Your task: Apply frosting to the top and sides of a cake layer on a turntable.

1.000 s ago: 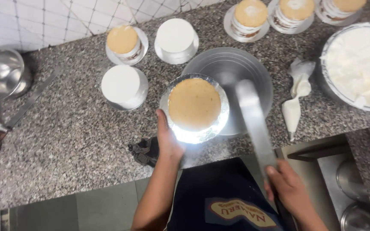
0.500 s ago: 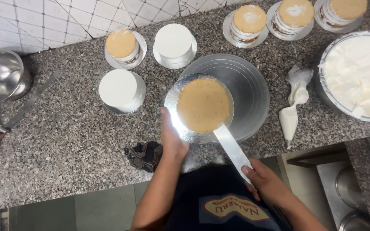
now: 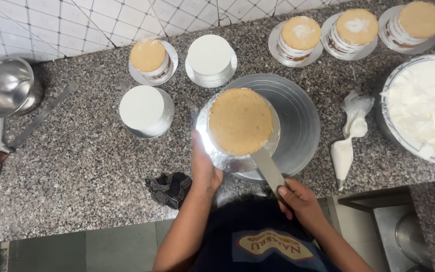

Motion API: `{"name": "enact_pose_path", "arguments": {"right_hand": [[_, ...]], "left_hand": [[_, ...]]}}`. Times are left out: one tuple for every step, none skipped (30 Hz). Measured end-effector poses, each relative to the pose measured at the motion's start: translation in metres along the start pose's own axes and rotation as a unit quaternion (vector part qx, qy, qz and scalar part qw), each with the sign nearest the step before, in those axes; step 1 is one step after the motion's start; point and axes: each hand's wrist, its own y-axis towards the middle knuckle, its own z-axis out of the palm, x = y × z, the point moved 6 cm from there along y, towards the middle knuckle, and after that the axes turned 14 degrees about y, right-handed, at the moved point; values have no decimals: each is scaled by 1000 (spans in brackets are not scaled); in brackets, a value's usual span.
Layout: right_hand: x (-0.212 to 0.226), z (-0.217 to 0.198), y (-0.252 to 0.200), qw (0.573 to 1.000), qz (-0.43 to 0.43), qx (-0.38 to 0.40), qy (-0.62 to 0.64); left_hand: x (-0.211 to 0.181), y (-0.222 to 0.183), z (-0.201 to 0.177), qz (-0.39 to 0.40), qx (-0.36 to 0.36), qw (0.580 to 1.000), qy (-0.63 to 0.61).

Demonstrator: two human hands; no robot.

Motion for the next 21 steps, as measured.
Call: {"name": "enact_pose_path", "arguments": {"right_hand": [[-2,-3,1,1000,2,0,0],[-3,-5,2,1000,-4,4,13],[-5,-8,2,1000,-9,7,25],[-1,-8,-1,1000,-5,6,25],[3,-11,-4,1000,-7,-18,3],[8,-15,-7,999,-9,-42,-19],[2,-21,-8,999,-6,-43,-19],[-1,-31,-10,997,-11,-65,-33],[-5,-39,-10,995,-18,-87,-47],[-8,-43,-11,995,-15,-87,-48],[-12,-49,-13,995,-16,-95,-28],[-15,-54,-15,994,-16,-103,-9],[-16,-54,-15,995,-13,-102,-10],[-18,-54,-16,994,-3,-111,-4],[-20,-55,-17,993,7,-120,2],[-20,-53,-17,993,9,-120,2],[-21,-52,-18,992,17,-126,-6],[-21,-52,-19,991,26,-132,-15],[-17,-49,-19,991,28,-131,-16],[-13,-47,-19,990,38,-132,-24],[-10,-44,-19,989,48,-133,-32]], "left_hand": [[-1,-2,-4,-1,-1,1000,0],[-3,-4,-10,-2,-11,1000,-7],[-3,-6,-15,-5,-21,1000,-15],[-5,-13,-26,-8,-24,1000,-15],[-9,-19,-40,4,-57,998,-12],[-13,-26,-54,16,-91,996,-8],[-16,-34,-69,12,-93,996,-8],[-23,-43,-86,39,-118,992,12],[-32,-52,-103,67,-143,987,33],[-38,-58,-116,65,-145,987,33],[-48,-67,-133,81,-189,977,56],[-57,-76,-150,97,-232,965,80],[-52,-79,-176,95,-234,964,80],[-49,-83,-202,114,-247,960,67],[-47,-87,-229,133,-258,955,54],[-44,-88,-251,131,-261,955,54],[-41,-90,-276,135,-293,946,43],[-37,-93,-302,139,-324,935,31],[-31,-90,-322,138,-326,935,31],[-23,-90,-346,128,-361,923,23],[-16,-90,-370,119,-395,911,16]]}}
